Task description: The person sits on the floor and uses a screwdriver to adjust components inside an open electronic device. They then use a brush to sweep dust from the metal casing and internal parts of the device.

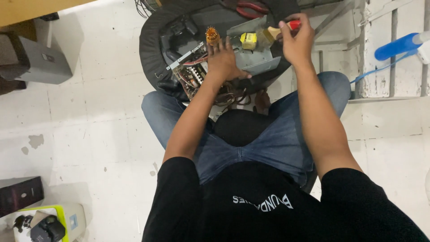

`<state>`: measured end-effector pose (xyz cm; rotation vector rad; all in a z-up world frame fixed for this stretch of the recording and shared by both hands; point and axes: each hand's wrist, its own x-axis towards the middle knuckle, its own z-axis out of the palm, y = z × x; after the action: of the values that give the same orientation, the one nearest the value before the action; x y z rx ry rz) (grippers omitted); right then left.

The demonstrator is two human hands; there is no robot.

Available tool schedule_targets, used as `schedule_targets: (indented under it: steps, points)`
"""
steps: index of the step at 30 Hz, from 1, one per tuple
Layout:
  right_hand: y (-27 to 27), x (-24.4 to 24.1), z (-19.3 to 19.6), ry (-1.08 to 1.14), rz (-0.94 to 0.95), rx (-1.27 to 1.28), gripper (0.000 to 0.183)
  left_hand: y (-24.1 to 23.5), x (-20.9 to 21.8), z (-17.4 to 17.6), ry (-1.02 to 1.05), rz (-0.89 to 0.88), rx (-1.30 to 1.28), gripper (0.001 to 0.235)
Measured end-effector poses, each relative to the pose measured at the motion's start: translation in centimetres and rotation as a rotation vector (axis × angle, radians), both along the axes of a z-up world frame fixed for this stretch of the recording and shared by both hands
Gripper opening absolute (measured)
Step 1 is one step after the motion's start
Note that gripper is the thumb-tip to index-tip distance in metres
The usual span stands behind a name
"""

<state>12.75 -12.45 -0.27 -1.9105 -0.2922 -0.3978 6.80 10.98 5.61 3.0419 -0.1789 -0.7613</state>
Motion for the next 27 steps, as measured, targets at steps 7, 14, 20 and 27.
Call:
schedule_targets:
  steps: [7, 14, 20, 27]
  points:
    - [0.7, -0.6, 0.9, -0.17, 0.036, 0.323, 0.02, 1.5, -0.6, -6.5, -0.376, 0.053, -0.135, 0.11]
    - [3.0, -3.0, 4.9, -0.104, 0.277, 0.145, 0.02, 0.0, -2.7, -8.6, -0.622, -0.067, -0.234, 0.056]
    - [5.9, -0.6, 5.3, -0.101, 0.364, -0.206, 0.02, -0.4, -2.9, -11.2, -0.737, -0.094, -0.286, 0.047]
    - [7.2, 3.4, 0.7, 0.057, 0.452, -0.443, 0.023, -1.0, -3.6, -10.6, -0.78, -0.042, -0.304, 0.045]
